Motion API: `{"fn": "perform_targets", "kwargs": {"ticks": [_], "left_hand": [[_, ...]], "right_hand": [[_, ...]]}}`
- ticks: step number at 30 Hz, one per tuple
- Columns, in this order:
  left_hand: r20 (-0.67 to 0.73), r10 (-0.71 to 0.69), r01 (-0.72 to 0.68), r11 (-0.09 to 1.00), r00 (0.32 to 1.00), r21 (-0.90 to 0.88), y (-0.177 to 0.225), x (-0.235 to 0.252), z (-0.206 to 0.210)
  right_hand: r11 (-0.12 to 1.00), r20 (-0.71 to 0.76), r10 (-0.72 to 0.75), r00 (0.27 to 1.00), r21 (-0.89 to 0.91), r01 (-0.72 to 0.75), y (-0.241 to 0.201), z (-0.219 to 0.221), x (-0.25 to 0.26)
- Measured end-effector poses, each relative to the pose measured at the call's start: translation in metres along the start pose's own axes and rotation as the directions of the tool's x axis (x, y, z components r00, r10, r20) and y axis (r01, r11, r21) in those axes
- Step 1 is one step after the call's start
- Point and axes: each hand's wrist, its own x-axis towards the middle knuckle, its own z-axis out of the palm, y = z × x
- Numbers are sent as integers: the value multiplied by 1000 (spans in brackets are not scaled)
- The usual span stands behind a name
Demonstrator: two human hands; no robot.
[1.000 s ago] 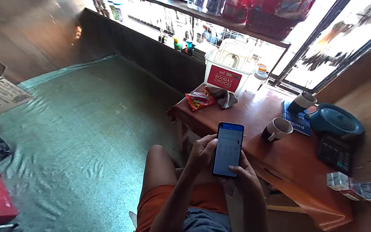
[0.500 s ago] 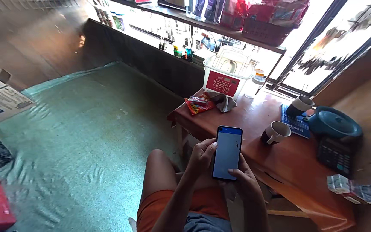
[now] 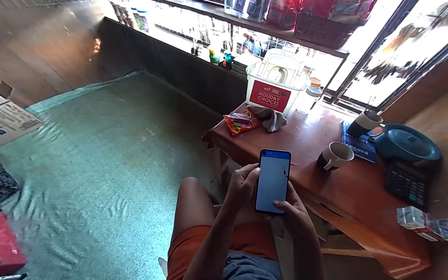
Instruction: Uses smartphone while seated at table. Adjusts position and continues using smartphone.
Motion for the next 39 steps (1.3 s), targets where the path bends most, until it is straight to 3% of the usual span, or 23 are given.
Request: {"fn": "perform_targets", "kwargs": {"ticks": [14, 30, 34, 37, 39], "left_hand": [[1, 9, -9, 1000, 1000, -8, 0, 0, -1], [140, 66, -54, 995, 988, -88, -1, 7, 8], [274, -30, 90, 974, 961, -207, 0, 2, 10], [377, -192, 303, 917, 906, -261, 6, -10, 12], [403, -226, 354, 892, 887, -280, 6, -12, 15]], "right_hand": [[1000, -17, 8, 1000, -11, -8, -1, 2, -1], [999, -51, -10, 999, 43, 12, -10, -5, -2], [998, -110, -14, 994, 57, 20, -11, 1, -4], [970, -175, -175, 969, -199, 139, -4, 8, -3], [901, -144, -298, 944, -370, 228, -2, 6, 0]]}}
